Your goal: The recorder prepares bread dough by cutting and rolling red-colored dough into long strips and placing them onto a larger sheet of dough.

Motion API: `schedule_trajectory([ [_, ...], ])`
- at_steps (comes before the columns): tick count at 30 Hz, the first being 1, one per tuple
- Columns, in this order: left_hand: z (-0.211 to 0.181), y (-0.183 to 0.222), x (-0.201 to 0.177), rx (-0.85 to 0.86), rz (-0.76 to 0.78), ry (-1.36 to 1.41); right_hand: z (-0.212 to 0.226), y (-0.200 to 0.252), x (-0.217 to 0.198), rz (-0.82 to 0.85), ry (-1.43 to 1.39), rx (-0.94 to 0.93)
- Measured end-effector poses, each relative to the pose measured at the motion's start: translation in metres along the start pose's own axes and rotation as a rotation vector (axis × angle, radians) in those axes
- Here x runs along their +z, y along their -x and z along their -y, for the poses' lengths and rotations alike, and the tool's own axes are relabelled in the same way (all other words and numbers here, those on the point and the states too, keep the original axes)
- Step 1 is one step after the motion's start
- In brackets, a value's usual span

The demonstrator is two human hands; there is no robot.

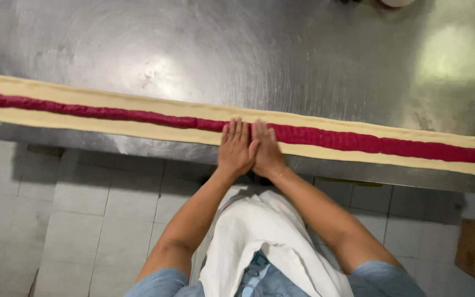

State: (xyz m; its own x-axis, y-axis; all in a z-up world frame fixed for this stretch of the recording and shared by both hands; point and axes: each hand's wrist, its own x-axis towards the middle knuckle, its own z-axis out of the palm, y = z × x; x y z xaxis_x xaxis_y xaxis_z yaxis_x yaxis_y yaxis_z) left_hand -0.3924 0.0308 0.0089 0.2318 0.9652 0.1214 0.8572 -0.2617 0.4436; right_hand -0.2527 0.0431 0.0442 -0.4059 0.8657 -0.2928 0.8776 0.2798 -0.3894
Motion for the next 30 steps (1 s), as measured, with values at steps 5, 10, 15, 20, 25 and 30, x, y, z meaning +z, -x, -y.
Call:
schedule_trajectory([
  [5, 0.019, 0.018, -0.009, 0.060, 0.089, -0.019, 0.010, -0.001, 0.019, -0.076, 0.063, -0.013],
  [10, 0.034, -0.007, -0.028, 0.006, 0.155, -0.015, 0.028, -0.013, 0.003, -0.108, -0.116, -0.015],
  [15, 0.064, 0.012, -0.030, 0.090, 0.097, -0.049, 0.037, -0.021, 0.030, -0.138, 0.059, -0.045],
  [20, 0.058, 0.002, -0.046, -0.044, 0.308, 0.076, 0.031, -0.024, -0.004, -0.011, -0.081, 0.025],
  [25, 0.045, 0.016, -0.051, 0.070, 0.251, -0.080, 0.021, -0.017, -0.005, -0.112, 0.025, 0.006],
  [30, 0.054, 0.013, -0.067, -0.024, 0.148, 0.077, 0.026, -0.014, -0.011, -0.089, -0.063, -0.036],
])
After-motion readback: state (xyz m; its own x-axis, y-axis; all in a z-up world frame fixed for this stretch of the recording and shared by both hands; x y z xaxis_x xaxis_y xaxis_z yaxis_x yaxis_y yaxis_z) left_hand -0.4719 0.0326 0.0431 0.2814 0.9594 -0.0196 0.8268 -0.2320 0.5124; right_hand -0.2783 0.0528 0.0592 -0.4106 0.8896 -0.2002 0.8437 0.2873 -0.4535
